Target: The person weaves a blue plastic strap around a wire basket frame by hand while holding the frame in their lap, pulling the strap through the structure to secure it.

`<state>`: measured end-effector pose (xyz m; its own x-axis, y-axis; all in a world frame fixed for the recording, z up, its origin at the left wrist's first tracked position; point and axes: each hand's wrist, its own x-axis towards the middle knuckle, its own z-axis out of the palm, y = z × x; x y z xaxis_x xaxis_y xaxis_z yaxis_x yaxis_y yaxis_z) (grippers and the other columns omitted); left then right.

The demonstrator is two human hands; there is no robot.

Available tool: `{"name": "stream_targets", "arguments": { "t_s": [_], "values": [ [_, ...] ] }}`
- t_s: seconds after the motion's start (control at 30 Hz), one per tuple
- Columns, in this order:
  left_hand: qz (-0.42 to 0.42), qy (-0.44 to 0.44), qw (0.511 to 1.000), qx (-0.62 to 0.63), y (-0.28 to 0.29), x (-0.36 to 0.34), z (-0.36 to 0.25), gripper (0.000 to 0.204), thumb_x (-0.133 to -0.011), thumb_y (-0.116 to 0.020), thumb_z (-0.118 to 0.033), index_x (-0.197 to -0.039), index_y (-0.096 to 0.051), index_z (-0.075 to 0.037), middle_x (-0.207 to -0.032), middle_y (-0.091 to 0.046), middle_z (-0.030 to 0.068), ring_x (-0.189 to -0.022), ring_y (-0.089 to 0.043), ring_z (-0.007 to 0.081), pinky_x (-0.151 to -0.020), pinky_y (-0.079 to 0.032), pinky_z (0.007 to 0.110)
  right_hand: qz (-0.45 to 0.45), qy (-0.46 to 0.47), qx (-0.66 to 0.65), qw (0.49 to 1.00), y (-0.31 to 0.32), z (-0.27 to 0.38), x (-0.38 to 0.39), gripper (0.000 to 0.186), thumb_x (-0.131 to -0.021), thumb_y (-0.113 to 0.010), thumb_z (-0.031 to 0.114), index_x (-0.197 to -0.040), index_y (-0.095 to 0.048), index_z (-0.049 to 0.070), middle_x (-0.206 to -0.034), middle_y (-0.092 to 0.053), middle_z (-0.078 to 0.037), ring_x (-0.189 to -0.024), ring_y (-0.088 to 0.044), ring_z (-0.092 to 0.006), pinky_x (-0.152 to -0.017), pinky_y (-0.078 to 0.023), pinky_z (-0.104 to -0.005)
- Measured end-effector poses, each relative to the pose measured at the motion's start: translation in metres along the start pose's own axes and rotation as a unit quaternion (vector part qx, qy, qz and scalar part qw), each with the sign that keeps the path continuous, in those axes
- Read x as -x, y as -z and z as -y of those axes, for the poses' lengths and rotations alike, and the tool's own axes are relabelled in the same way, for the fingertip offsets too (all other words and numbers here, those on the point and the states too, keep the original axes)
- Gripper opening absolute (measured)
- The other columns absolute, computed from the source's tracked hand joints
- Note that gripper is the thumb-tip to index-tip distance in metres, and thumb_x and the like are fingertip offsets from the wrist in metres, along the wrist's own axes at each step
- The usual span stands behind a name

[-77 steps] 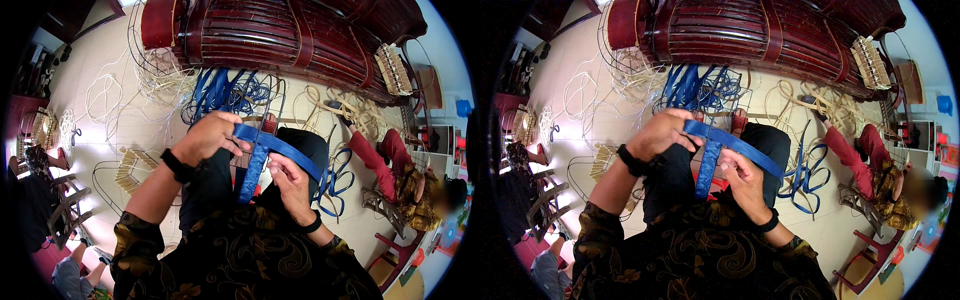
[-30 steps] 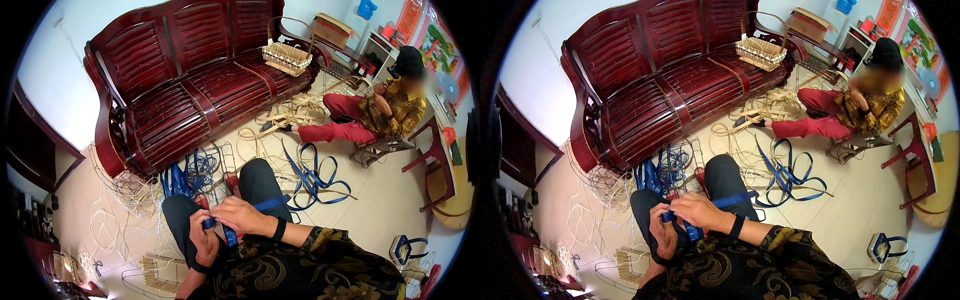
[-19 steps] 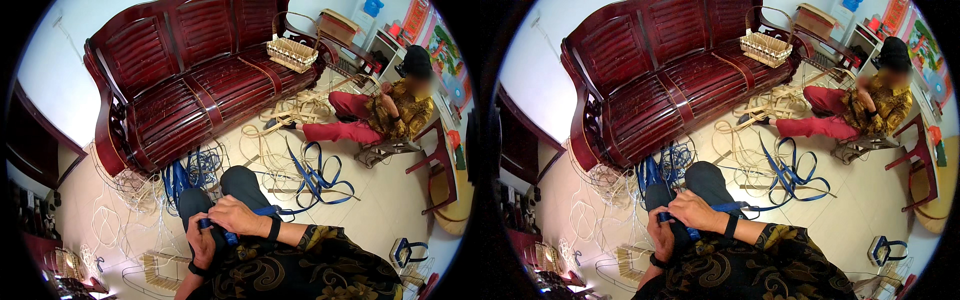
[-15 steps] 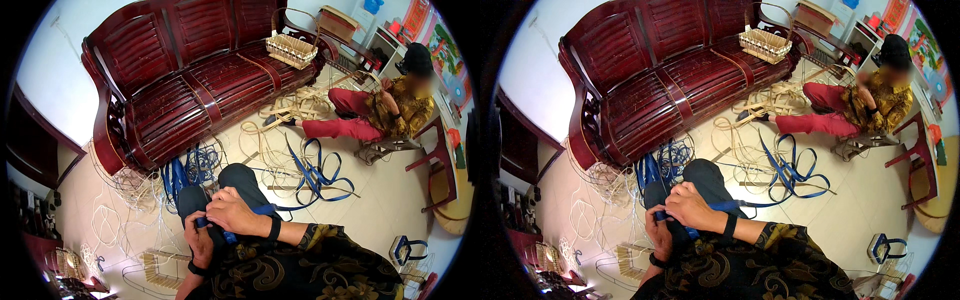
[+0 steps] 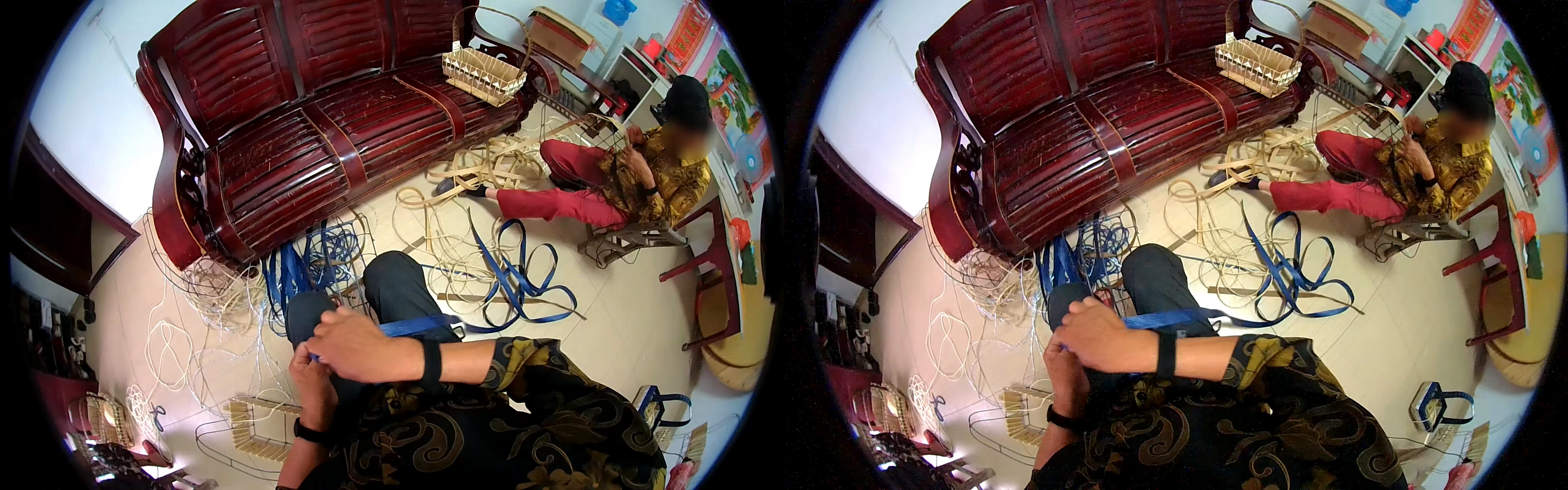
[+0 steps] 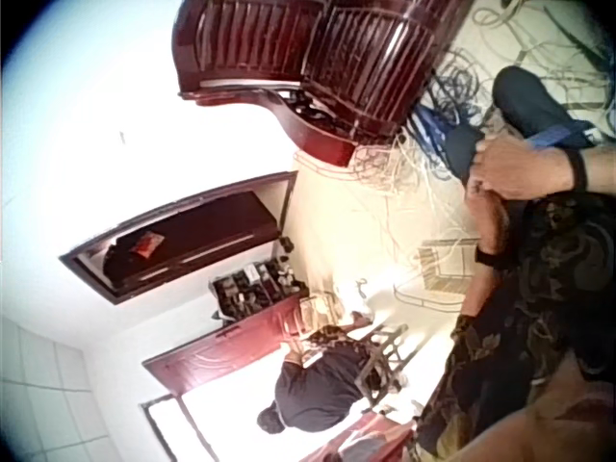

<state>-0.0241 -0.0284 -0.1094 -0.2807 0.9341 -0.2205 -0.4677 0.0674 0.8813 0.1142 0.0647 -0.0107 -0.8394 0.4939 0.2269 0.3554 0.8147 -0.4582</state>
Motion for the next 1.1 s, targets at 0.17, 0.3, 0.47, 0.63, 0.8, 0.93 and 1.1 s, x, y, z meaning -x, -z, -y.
{"name": "stream_targets", "arguments": {
  "t_s": [0.17, 0.3, 0.47, 0.63, 0.8, 0.93, 1.1],
  "values": [
    [-0.017, 0.085, 0.988, 0.129, -0.022, 0.020, -0.025, 0.019, -0.095, -0.055, -0.006, -0.112, -0.063, -0.002, -0.113, -0.065, 0.0073, -0.104, -0.062, 0.0171, -0.090, -0.050, 0.032, 0.030, -0.132, -0.134, 0.982, -0.016, 0.013, -0.027, 0.020, -0.080, -0.065, 0.020, -0.078, -0.060, 0.001, -0.080, -0.064, -0.014, -0.085, -0.059, -0.0311, -0.073, -0.046, -0.0438],
    [-0.015, 0.080, 0.990, 0.112, -0.018, 0.023, -0.028, 0.020, -0.096, -0.055, -0.010, -0.113, -0.062, -0.001, -0.116, -0.065, 0.0082, -0.108, -0.062, 0.0192, -0.096, -0.048, 0.033, 0.059, -0.144, -0.143, 0.977, -0.015, 0.020, -0.032, 0.024, -0.084, -0.063, 0.022, -0.080, -0.059, -0.001, -0.085, -0.066, -0.016, -0.089, -0.059, -0.0348, -0.075, -0.048, -0.0459],
    [0.062, 0.068, 0.991, 0.095, -0.002, 0.022, -0.062, 0.022, -0.099, -0.052, -0.019, -0.107, -0.063, -0.002, -0.115, -0.065, 0.0123, -0.111, -0.060, 0.0221, -0.101, -0.045, 0.041, 0.009, -0.039, -0.260, 0.965, -0.003, 0.002, -0.017, 0.027, -0.088, -0.065, 0.027, -0.097, -0.065, 0.001, -0.090, -0.066, -0.015, -0.096, -0.057, -0.0335, -0.080, -0.047, -0.0430],
    [0.089, 0.081, 0.948, 0.294, 0.013, 0.028, -0.083, 0.025, -0.100, -0.051, -0.024, -0.095, -0.065, -0.004, -0.107, -0.068, 0.0129, -0.110, -0.061, 0.0291, -0.107, -0.038, 0.051, 0.106, 0.009, -0.198, 0.975, 0.005, -0.020, -0.003, 0.028, -0.085, -0.069, 0.031, -0.097, -0.069, 0.005, -0.090, -0.066, -0.017, -0.094, -0.057, -0.0311, -0.077, -0.044, -0.0440],
    [0.059, 0.042, 0.936, 0.345, 0.013, 0.020, -0.071, 0.035, -0.099, -0.051, -0.025, -0.130, -0.053, -0.009, -0.130, -0.060, 0.0122, -0.127, -0.052, 0.0287, -0.114, -0.030, 0.053, 0.151, 0.032, -0.023, 0.988, 0.010, -0.017, -0.015, 0.020, -0.084, -0.069, 0.029, -0.083, -0.068, 0.009, -0.078, -0.065, -0.013, -0.090, -0.060, -0.0317, -0.076, -0.043, -0.0457],
    [0.174, -0.087, 0.950, 0.246, -0.013, 0.016, -0.077, 0.053, -0.100, -0.042, -0.021, -0.150, -0.030, -0.007, -0.149, -0.040, 0.0212, -0.141, -0.034, 0.0292, -0.119, -0.019, 0.050, 0.066, 0.107, -0.142, 0.982, 0.013, 0.021, -0.052, 0.017, -0.091, -0.059, 0.028, -0.088, -0.061, 0.011, -0.078, -0.062, -0.013, -0.079, -0.060, -0.0376, -0.069, -0.045, -0.0480],
    [0.139, -0.081, 0.982, -0.104, -0.031, 0.018, -0.092, 0.056, -0.103, -0.041, -0.037, -0.144, -0.032, 0.000, -0.141, -0.047, 0.0169, -0.132, -0.044, 0.0275, -0.113, -0.032, 0.042, -0.015, 0.091, -0.194, 0.977, -0.013, 0.062, -0.102, 0.026, -0.088, -0.059, 0.030, -0.091, -0.056, 0.004, -0.080, -0.061, -0.018, -0.075, -0.060, -0.0406, -0.064, -0.044, -0.0502]
  ]
}}
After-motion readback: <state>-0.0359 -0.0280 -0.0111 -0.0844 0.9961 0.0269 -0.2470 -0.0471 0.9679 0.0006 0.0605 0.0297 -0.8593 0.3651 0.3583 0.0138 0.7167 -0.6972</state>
